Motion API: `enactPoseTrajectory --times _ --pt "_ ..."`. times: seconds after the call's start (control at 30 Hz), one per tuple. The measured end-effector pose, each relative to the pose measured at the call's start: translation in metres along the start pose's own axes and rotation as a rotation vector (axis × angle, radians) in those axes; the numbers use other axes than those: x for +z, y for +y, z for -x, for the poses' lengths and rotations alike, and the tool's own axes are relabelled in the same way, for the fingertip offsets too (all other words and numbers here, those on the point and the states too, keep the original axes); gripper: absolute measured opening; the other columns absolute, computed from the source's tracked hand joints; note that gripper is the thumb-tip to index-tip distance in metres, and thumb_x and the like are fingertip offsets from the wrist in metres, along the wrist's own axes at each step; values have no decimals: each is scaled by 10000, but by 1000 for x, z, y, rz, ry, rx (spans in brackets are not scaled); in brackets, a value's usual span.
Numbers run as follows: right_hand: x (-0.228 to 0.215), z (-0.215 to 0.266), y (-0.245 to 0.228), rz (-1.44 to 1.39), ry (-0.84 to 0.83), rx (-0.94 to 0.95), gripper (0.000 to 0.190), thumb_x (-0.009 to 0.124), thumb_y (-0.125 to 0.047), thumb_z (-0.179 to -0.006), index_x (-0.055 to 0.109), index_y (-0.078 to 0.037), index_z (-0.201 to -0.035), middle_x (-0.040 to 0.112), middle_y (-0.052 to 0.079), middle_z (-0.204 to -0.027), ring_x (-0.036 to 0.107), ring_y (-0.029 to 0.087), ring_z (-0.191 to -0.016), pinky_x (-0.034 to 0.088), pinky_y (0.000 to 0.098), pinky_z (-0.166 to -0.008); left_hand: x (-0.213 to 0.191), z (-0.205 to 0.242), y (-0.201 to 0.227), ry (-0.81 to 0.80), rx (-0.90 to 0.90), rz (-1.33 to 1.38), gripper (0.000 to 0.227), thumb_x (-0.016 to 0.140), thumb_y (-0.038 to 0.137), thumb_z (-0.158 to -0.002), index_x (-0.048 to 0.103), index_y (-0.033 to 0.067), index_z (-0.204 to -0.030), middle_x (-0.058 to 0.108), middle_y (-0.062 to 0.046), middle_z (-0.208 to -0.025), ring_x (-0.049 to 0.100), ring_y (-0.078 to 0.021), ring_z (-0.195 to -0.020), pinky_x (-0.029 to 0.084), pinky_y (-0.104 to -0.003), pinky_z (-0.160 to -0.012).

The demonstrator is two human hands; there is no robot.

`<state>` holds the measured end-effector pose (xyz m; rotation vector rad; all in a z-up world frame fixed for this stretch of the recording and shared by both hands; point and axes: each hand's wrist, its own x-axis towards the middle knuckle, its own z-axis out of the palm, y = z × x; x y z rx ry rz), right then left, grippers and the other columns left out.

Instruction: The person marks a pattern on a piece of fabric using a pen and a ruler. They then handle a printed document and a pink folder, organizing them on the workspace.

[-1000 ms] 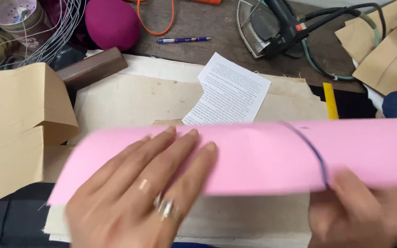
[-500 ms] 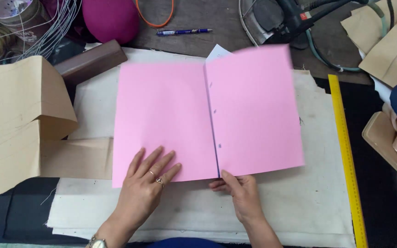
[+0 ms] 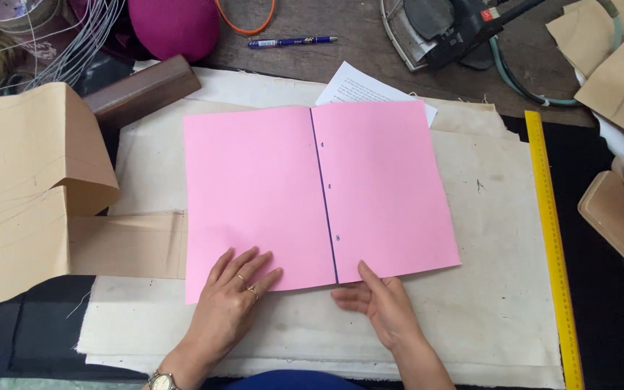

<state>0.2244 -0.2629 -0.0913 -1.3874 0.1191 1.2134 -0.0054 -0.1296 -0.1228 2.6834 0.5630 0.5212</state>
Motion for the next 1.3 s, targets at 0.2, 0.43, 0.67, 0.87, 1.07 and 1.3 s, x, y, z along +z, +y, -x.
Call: enactPoseTrajectory --times 0.2,0.43,0.67,0.87,1.07,1.3 --pt "-1 21 -39 857 -248 433 496 521 -337 -953 693 105 -807 757 224 -710 645 253 -432 456 264 -360 -13 2 7 -182 4 -40 377 664 188 -691 695 200 -1067 548 -94 -1328 468 -340 -1225 311 -533 -1022" --pt "32 -27 -101 1212 -180 -432 205 619 -258 -888 740 -93 -890 743 59 -828 663 196 -821 522 329 -754 -9 -80 -13 -131 -113 35 308 596 186 -838 635 130 -1139 618 -109 -1184 570 -310 -1077 444 -440 -874" --pt "78 -126 -142 1376 -236 -952 228 637 -97 -877 681 -168 -1089 660 36 -1053 632 259 -1070 517 406 -916 35 -187 -65 48 -304 4 316 630 145 -851 666 105 -1162 600 -88 -1168 551 -271 -1141 484 -404 -904" --pt "100 -187 -165 1537 -327 -933 380 722 -112 -779 629 -142 -1146 609 80 -1093 583 321 -1085 491 452 -922 49 -242 -116 -45 -481 65 388 718 251 -789 647 164 -1160 556 -42 -1118 497 -261 -1153 439 -457 -953" --pt "106 -214 -164 1618 -374 -791 419 725 -293 -774 581 -168 -1148 573 32 -1117 539 231 -1033 397 367 -889 54 -251 -134 -48 -586 288 301 721 396 -741 680 280 -1016 584 15 -1015 497 -251 -1030 319 -435 -877" --pt "108 -188 -176 1534 -272 -393 240 749 -284 -763 668 -191 -969 679 -60 -969 640 107 -938 470 260 -837 44 -247 -116 47 -472 252 289 699 329 -784 642 215 -1043 516 -28 -1007 478 -279 -961 354 -457 -800"
